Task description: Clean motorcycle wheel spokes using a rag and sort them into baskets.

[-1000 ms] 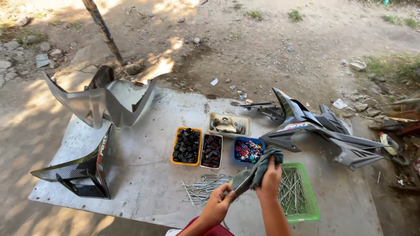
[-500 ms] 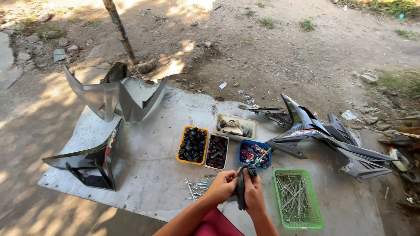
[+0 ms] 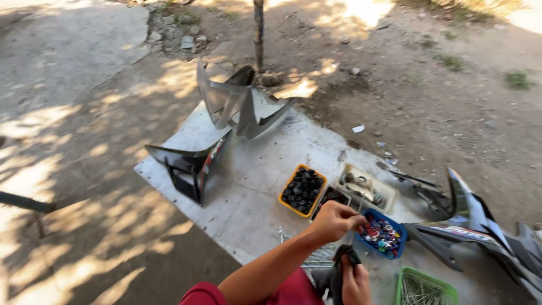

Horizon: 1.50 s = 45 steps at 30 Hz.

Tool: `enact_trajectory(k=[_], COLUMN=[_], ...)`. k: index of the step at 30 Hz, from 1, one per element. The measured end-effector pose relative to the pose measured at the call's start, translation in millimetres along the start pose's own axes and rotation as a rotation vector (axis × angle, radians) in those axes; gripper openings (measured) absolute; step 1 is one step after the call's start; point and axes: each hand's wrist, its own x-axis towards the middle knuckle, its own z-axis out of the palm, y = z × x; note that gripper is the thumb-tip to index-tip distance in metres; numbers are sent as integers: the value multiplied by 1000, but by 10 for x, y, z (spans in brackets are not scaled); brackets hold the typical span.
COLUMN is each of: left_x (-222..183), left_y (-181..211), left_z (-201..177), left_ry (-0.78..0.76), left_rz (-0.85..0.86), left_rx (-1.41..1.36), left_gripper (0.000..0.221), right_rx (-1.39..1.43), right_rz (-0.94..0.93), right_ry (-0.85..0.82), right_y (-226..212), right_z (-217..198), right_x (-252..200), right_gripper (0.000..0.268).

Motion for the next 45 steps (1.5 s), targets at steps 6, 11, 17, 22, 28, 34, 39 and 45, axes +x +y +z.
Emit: enact_trajectory(k=[6,11,17,22,28,34,39,45], left_x=[-151,-278,-175,-307,-357,-456,-419,-752], left_y=[-71,-44,-213,-875,-1811,-3700,-4389,-5518], left_z=[153,224,525,862,1103,359,347,468], left_ry=[32,95,189,117,85,-63,-289,-62], left_rz=[-21,0,-21,-232,-429,-660,-802,-634], left_rx=[-162,-79,-107,-87,-11,953,1298,1516], left_gripper=[12,14,9,12,17,33,27,25], right_rx=[92,-157,30,-192,2,-564,-905,-922], right_rz=[85,65,35,195,402,613,803,801], right_ry=[187,91,252,326,216,410,387,832], right_y=[-414,-1038,-1064,-1081,-139,1709,2476,2587], right_z=[-180,115,-34,-303,-866,-2278,-3111,-2886], right_x=[-43,-521,-784,-757,-866,-903,-618,-613], right_gripper=[36,30,34,43,15,23,33,63])
